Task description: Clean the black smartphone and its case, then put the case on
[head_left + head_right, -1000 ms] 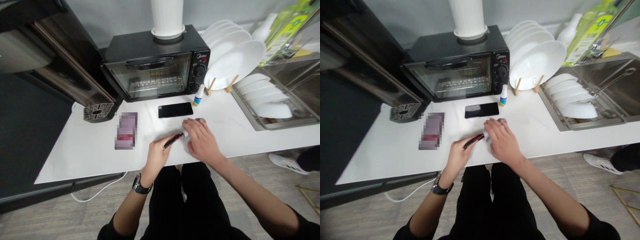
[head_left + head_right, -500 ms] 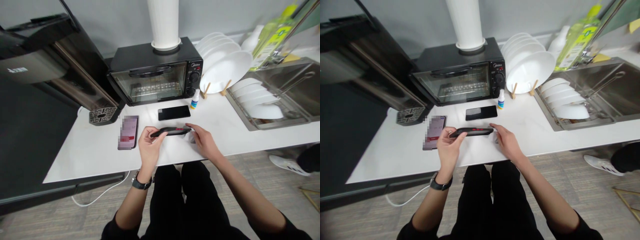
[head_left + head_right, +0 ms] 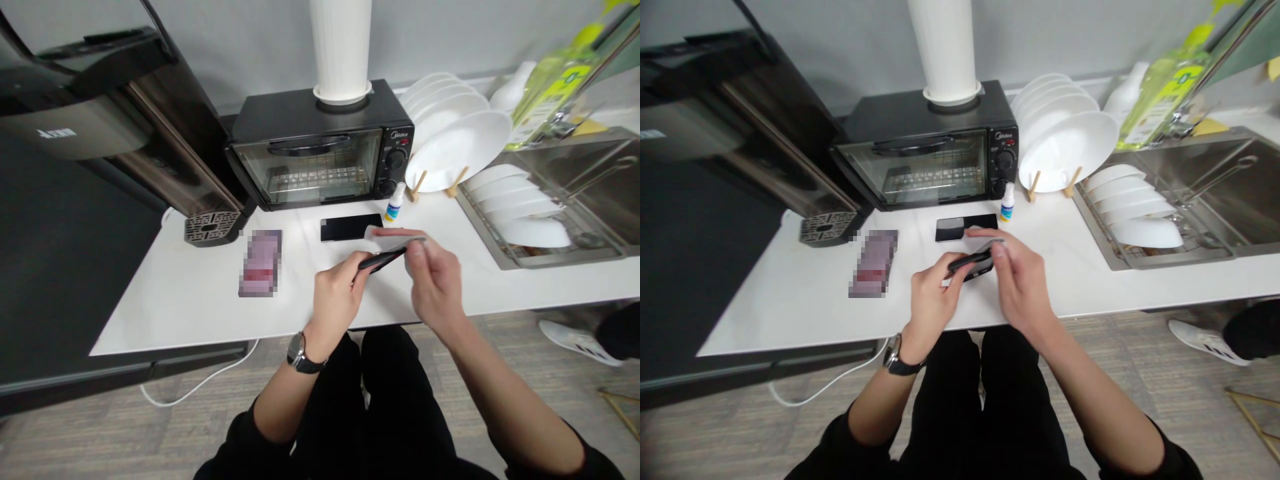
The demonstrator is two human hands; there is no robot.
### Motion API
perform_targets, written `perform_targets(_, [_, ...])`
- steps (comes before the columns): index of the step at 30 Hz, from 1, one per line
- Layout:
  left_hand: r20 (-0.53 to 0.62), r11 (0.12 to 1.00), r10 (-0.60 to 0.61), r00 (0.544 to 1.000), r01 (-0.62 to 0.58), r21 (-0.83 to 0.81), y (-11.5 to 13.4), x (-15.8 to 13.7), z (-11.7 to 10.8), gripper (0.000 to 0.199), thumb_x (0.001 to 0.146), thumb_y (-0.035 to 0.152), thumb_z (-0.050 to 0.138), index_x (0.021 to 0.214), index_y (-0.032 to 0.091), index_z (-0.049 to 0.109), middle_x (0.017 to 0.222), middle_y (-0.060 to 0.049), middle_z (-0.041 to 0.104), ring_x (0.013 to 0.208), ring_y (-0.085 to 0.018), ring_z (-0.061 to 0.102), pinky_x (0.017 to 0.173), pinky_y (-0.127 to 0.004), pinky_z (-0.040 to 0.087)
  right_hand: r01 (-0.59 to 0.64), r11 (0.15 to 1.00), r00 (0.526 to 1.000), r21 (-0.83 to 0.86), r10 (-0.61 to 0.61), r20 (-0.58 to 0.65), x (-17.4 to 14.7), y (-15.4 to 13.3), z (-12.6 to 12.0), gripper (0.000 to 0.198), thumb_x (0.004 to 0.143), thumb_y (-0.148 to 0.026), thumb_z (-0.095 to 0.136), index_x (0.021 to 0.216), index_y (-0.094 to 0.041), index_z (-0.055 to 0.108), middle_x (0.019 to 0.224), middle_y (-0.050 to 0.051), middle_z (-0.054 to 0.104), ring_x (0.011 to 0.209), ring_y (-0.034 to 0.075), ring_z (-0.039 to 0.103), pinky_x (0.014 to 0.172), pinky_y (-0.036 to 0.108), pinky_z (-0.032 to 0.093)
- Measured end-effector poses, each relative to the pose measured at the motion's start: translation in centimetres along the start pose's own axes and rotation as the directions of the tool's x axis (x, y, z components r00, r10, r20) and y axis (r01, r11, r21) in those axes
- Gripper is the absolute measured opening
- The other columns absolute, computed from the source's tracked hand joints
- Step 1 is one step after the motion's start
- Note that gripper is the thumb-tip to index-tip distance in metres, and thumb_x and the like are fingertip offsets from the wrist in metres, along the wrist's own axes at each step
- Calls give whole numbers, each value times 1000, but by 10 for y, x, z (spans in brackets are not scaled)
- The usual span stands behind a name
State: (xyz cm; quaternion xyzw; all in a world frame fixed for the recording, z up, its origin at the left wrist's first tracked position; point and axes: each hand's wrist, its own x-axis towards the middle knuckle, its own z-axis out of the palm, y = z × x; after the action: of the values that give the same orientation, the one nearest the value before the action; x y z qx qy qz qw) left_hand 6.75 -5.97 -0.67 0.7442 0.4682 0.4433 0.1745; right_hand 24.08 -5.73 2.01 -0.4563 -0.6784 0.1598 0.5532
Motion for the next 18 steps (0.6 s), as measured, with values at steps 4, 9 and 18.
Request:
perform_targets(4, [-17,987,34,999,-31,158,0,7,2,14,104,18,55,103,20,68,78,-1,76,67,-16,73,63,-23,52,234,934,972,-268,-219,84,2,-23,19,33,108,-19,43,128,-20,69,131,9,76,134,24,65,124,52,43])
perform_targets(9, [-42,959,120,992,-105,264,-5,8,1,23,93,8,49,80,18,65,68,-7,73,57,-19,68,56,-28,47,497,792,862,-355,-402,309,1,-20,22,45,105,-16,46,150,-15,55,150,9,66,147,22,55,127,46,40])
perform_targets(18, [-20,988,72,997,-69,138,-8,8,9,27,98,11,49,77,19,64,66,-5,70,56,-19,65,56,-30,45,505,767,859,-395,-402,318,-3,-14,17,53,105,-11,43,158,-19,47,154,7,62,151,21,51,131,48,33])
